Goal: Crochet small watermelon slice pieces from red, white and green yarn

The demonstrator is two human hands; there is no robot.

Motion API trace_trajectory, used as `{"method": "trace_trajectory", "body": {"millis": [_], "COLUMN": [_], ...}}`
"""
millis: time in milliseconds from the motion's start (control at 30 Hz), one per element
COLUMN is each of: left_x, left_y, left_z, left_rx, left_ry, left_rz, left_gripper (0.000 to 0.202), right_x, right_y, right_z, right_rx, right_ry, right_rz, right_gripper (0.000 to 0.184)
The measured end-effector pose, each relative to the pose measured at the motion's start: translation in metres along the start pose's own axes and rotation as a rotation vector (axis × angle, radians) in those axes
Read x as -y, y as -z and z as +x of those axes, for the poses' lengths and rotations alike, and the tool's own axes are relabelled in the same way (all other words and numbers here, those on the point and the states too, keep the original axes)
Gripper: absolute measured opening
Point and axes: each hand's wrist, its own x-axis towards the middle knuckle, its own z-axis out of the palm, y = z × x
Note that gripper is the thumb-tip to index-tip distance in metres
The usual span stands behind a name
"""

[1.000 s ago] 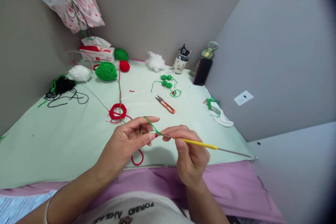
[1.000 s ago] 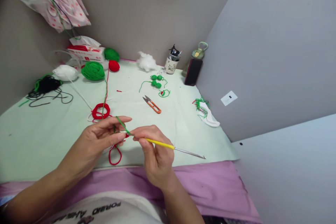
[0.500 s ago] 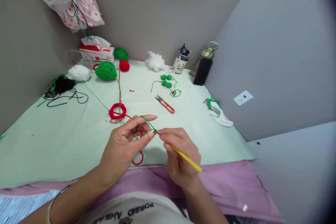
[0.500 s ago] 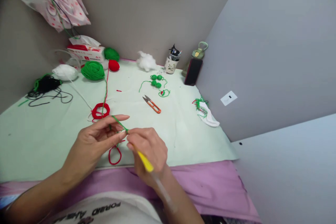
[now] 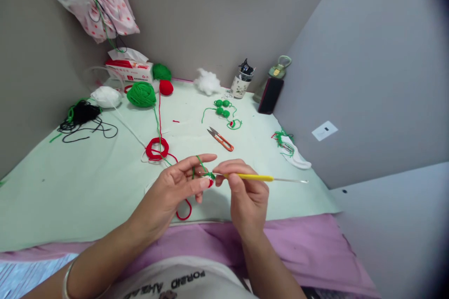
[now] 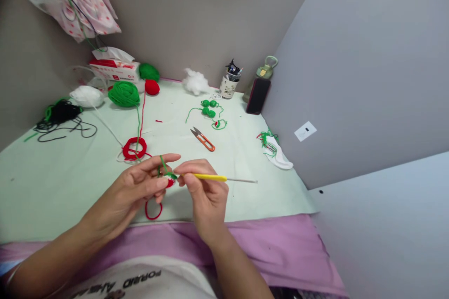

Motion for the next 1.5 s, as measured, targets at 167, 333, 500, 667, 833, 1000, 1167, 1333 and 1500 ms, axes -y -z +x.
{"method": "trace_trajectory", "body": {"millis": [167,333,500,667,833,1000,1167,1333,1500], "left_x": [0.007,0.007,0.003,0.001,0.0,0.001,0.001,0.005,0.006], "left_y": [-0.001,0.0,0.003,-0.003,-0.001,0.003,0.006,0.008,0.008], "left_z": [0.001,0.002,0.004,0.001,-0.002,-0.003,-0.003,-0.002,-0.003], "left_rx": [-0.053,-0.014,-0.044,-0.006,0.0,0.008,0.005,-0.057,-0.074], "left_ry": [-0.08,0.092,0.128,0.034,0.056,0.056,0.019,-0.078,-0.115], "left_rz": [0.063,-0.138,-0.218,-0.085,-0.017,0.027,0.082,0.217,0.275], "left_gripper": [0.039,0.037,0.025,0.027,0.029,0.028,0.026,0.031,0.031], "right_x": [-0.005,-0.007,-0.002,-0.003,-0.009,-0.007,0.002,0.004,0.001], "right_y": [-0.002,0.005,0.004,-0.001,0.004,0.008,0.01,0.009,0.01], "right_z": [-0.006,-0.012,-0.001,0.001,0.0,0.004,0.0,-0.008,-0.008], "right_rx": [0.06,0.129,-0.058,0.03,0.001,0.017,0.052,0.119,0.128], "right_ry": [0.143,0.405,0.04,-0.007,-0.162,-0.202,-0.083,0.203,0.273], "right_rz": [-0.257,-0.526,-0.096,-0.046,0.111,0.228,0.016,-0.262,-0.3], "right_gripper": [0.024,0.037,0.019,0.016,0.018,0.019,0.02,0.025,0.026]}}
